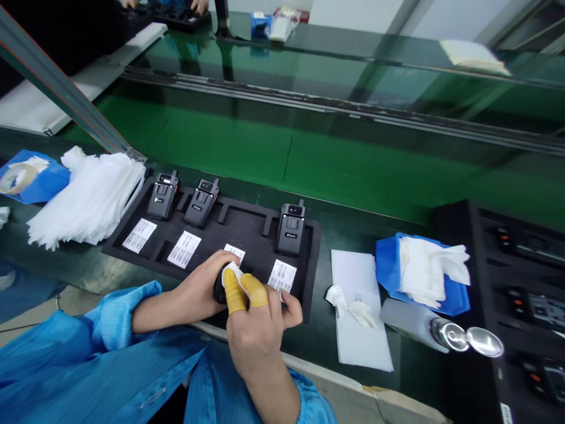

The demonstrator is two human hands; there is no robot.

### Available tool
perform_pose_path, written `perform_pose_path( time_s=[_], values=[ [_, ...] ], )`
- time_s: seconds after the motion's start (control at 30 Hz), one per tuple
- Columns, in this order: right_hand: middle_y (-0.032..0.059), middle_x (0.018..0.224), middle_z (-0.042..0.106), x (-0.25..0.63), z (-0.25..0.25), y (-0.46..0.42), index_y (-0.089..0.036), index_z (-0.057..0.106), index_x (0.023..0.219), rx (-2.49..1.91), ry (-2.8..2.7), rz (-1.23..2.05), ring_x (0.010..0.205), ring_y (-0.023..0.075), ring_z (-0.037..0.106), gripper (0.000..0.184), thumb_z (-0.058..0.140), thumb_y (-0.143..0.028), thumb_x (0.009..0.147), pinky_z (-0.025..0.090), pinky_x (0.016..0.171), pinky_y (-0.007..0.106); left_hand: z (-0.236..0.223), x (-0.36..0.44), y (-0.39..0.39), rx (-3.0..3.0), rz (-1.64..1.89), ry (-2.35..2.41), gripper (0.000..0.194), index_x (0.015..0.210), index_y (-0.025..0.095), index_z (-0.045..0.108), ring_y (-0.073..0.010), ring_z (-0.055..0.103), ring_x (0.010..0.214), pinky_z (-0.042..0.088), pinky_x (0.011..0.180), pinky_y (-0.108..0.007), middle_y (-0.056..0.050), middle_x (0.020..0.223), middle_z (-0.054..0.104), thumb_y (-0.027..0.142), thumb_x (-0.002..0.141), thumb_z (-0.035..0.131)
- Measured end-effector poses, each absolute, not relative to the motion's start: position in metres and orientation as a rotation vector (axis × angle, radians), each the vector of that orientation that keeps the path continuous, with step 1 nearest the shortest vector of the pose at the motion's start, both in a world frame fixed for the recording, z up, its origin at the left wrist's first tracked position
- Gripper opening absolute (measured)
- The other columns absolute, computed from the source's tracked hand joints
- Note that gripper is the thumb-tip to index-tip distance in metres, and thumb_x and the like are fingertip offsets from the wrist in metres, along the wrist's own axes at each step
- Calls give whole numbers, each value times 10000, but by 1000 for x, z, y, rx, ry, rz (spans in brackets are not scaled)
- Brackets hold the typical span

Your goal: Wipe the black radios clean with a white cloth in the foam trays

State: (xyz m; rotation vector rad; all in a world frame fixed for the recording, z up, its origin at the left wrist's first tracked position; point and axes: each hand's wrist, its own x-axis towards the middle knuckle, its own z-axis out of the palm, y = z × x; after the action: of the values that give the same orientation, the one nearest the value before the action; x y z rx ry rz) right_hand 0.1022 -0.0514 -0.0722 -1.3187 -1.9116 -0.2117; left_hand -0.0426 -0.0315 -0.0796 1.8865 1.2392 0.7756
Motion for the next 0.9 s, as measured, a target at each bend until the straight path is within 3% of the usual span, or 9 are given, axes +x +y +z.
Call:
perform_pose_path(
  time_s=[0.2,0.6,0.9],
  values=[
    [21,814,625,93,-72,-57,-211,595,746,-1348,-1895,-297,789,144,513,234,431,-49,786,282,834,399,-81,-41,-32,1870,772,1239,576,1088,209,408,-204,523,967,464,854,-345,-55,1055,496,-2,584,591],
    [31,789,585,102,-76,-68,-186,485,582,-1427,-1885,-331,801,153,495,217,485,-25,726,291,836,417,-76,-33,-32,1942,682,1268,523,1052,217,414,-218,515,1021,462,896,-381,-58,1068,507,-10,597,535],
    [28,744,546,126,-108,-67,-171,433,494,-1495,-1933,-261,729,142,438,210,484,-50,657,285,804,401,-72,-37,-32,1919,707,1342,545,1028,210,427,-203,537,964,475,860,-348,-46,1029,524,-25,539,480]
  ],
)
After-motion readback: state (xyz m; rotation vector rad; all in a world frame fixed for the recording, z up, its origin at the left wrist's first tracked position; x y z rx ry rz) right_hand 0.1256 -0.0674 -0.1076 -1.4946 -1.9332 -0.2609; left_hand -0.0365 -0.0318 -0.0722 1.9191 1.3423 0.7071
